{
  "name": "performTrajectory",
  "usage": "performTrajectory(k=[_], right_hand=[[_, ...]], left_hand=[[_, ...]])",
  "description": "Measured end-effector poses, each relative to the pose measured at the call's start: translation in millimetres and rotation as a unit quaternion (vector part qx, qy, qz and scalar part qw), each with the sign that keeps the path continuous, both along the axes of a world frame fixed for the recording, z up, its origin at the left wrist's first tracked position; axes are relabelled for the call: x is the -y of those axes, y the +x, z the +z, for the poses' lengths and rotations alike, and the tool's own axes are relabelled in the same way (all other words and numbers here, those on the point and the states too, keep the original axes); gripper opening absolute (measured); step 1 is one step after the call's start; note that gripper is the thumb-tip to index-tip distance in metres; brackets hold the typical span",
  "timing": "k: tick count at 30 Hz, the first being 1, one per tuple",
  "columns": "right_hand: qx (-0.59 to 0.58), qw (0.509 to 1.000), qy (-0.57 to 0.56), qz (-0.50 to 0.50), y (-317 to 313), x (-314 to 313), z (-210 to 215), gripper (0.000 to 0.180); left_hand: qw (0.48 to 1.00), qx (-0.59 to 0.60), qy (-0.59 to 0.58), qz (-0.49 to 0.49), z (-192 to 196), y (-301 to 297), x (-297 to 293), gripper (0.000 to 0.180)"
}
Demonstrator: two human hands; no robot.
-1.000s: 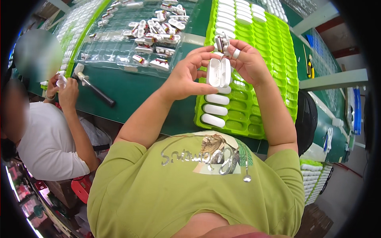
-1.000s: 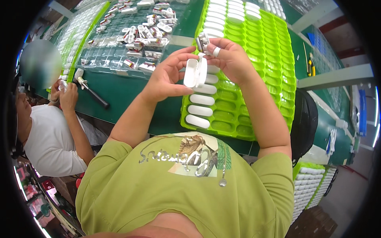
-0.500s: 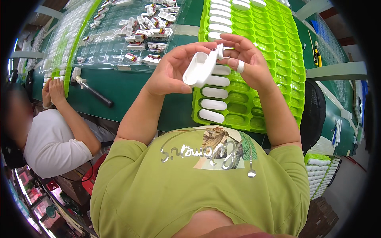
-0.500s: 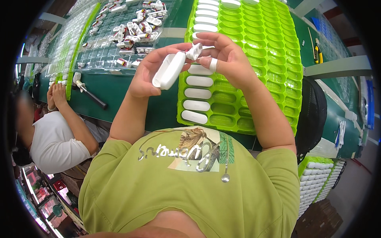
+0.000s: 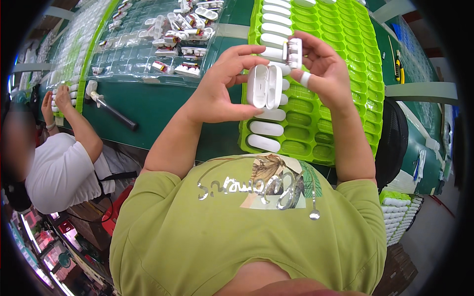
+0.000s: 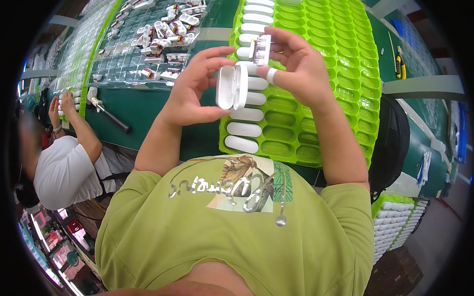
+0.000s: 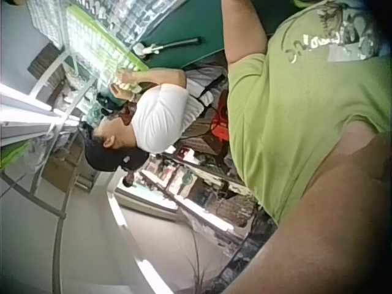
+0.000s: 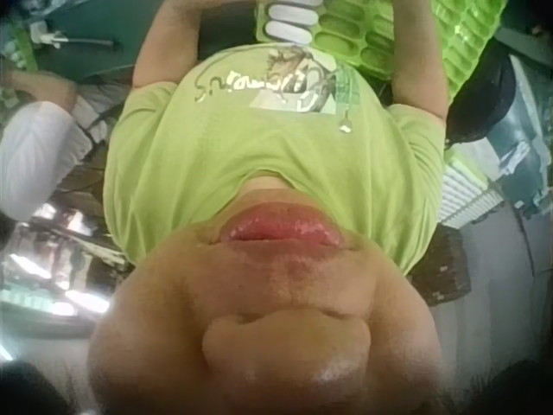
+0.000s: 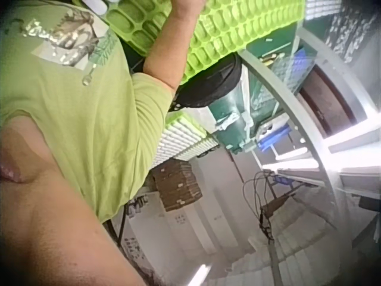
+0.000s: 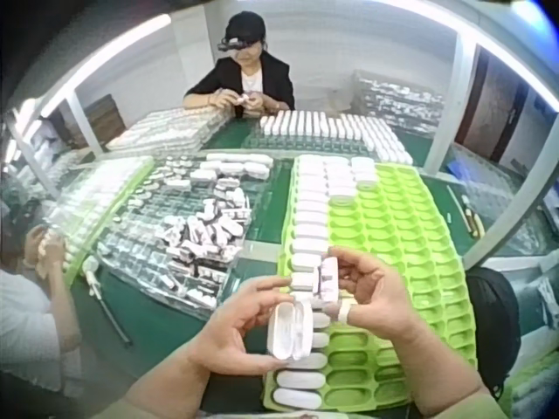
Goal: The person assembles small white electronic devices by inserting internal components into white plastic shells and closing them. The person handles the components and shells by hand, placing the finished units into a green tray on the table.
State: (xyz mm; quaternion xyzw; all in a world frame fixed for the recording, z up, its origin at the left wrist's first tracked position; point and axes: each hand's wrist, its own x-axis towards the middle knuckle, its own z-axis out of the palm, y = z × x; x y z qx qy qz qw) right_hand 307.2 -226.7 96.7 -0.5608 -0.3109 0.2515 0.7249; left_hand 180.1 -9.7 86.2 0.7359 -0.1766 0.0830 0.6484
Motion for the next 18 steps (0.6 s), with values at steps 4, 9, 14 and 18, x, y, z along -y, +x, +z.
performTrajectory(k=[4, 9, 14, 18], right_hand=[[0.176, 0.984, -0.005, -0.032, -19.5, -0.1, 19.3, 0.066], [0.353, 0.926, -0.132, -0.039, -29.6, -3.9, 23.1, 0.064], [0.439, 0.885, -0.145, -0.053, -29.5, -3.8, 23.2, 0.062], [0.442, 0.882, -0.154, -0.045, -28.8, -3.1, 22.4, 0.061]], left_hand=[[0.996, -0.029, 0.076, 0.045, 0.2, -0.6, 1.4, 0.075], [0.994, -0.011, 0.081, 0.071, -4.4, 0.3, 4.8, 0.073], [0.994, 0.001, 0.067, 0.082, -6.7, 0.6, 7.5, 0.071], [0.995, 0.014, 0.060, 0.076, -5.7, 0.9, 9.7, 0.070]])
